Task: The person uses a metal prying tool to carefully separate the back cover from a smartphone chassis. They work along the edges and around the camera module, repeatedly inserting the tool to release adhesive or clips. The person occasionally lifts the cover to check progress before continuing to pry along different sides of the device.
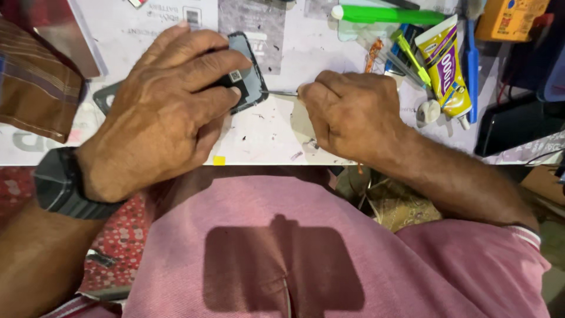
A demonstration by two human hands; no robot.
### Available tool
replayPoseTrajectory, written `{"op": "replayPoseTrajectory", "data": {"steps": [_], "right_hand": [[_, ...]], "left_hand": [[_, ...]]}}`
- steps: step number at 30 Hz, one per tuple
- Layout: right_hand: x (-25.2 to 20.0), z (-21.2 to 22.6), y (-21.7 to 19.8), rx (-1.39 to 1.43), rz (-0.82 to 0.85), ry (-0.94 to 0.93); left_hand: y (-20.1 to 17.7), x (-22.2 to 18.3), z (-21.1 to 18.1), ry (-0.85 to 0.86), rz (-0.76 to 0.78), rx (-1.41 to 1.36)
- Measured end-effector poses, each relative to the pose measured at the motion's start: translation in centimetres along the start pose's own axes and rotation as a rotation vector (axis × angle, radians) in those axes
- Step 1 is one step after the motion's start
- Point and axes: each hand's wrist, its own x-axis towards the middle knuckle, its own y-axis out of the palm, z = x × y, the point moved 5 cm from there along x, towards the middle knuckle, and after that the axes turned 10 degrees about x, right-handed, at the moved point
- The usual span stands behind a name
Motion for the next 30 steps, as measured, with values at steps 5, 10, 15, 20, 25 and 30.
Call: {"op": "replayPoseTrajectory", "data": {"steps": [5,10,15,20,25,30], "right_hand": [[-0.2,0.2,-0.1,0.007,-0.022,-0.065],[-0.4,-0.2,0.2,0.041,-0.017,0.025],[-0.5,-0.2,0.3,-0.018,0.028,-0.038],[-0.2,0.1,0.1,-0.110,0.038,-0.064],[0.3,-0.3,0.0,-0.111,0.025,-0.083],[0.7,-0.6,-0.2,-0.074,0.039,-0.154]], "left_hand": [[1.3,-0.6,-0.5,-0.150,-0.062,0.044],[2.0,-1.9,-0.5,-0.214,-0.063,0.108],[1.4,-1.5,-0.2,-0.069,-0.012,0.090],[0.7,-1.4,0.2,-0.073,0.026,0.060],[1.4,-1.5,0.0,-0.150,-0.053,0.100],[1.2,-1.3,0.4,-0.074,-0.071,0.024]]}}
